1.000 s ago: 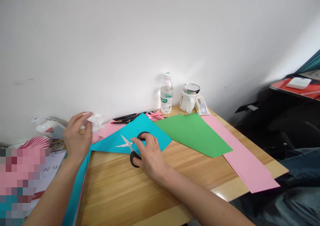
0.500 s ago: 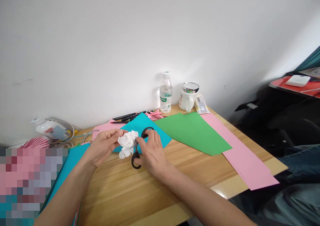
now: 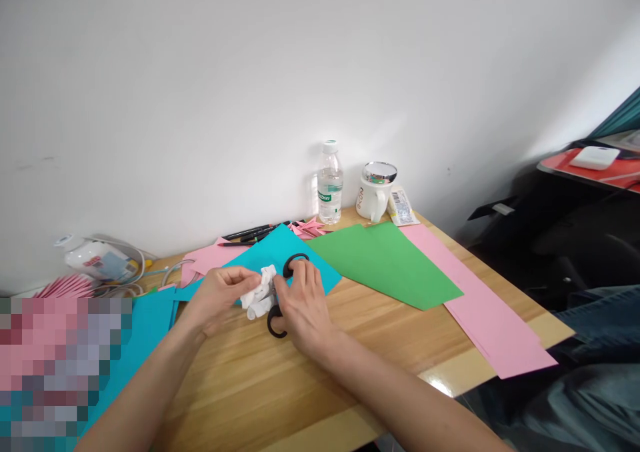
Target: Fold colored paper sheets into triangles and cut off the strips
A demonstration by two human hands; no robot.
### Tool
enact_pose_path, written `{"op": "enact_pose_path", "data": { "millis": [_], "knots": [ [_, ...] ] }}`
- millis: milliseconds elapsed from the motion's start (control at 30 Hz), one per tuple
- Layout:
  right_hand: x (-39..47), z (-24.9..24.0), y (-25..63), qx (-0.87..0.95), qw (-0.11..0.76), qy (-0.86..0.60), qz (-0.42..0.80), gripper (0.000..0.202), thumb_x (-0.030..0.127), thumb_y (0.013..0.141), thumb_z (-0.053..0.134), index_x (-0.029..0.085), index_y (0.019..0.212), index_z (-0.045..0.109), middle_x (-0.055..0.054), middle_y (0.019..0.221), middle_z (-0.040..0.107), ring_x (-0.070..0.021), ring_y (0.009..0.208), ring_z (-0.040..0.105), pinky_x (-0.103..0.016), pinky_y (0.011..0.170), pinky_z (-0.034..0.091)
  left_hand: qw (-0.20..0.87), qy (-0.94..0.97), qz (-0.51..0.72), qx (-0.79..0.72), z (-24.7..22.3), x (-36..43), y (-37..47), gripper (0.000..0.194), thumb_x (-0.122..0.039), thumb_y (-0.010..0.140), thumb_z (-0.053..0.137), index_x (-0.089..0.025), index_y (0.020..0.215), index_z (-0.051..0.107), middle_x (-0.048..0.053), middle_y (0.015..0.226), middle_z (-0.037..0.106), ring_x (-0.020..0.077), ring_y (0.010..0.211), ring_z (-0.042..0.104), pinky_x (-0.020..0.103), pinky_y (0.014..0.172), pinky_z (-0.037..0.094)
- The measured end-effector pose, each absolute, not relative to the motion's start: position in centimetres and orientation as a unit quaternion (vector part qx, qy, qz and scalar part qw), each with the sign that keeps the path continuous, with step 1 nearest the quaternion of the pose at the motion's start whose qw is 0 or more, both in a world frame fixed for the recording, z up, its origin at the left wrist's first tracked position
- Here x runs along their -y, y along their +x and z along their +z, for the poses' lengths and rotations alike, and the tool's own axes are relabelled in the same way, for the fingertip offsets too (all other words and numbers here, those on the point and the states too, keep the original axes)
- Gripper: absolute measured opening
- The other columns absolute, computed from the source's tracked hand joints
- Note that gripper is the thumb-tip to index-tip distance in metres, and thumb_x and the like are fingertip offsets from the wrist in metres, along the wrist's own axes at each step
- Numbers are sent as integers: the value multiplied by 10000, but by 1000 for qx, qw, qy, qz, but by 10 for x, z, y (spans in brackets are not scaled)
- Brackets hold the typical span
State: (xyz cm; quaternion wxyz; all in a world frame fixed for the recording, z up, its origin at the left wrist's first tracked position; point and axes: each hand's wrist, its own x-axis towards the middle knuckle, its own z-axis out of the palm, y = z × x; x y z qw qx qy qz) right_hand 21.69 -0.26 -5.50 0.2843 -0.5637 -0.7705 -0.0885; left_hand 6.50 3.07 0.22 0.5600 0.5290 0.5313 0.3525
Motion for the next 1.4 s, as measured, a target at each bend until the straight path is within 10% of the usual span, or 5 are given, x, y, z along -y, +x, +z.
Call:
{"op": "enact_pose_path", "data": {
  "millis": [1033, 1400],
  "knots": [
    [2, -53, 219, 827, 228, -506, -88, 306, 12, 639, 543, 152, 908, 585, -119, 921, 450, -248, 876, 417, -366, 735, 409, 520, 591, 317, -529, -22, -36, 66, 244, -304, 527, 721, -142, 502, 540, -28, 466, 502, 73, 442, 413, 202, 441, 299],
    [-3, -45, 228, 828, 324, -449, -92, 658, 133, 754, 582, 132, 1357, 316, -159, 1257, 436, -313, 1259, 282, -506, 1053, 281, 456, 599, 407, -517, 1, -36, 59, 263, -342, 554, 739, -142, 538, 570, -23, 522, 538, 75, 483, 437, 206, 474, 336]
  ]
}}
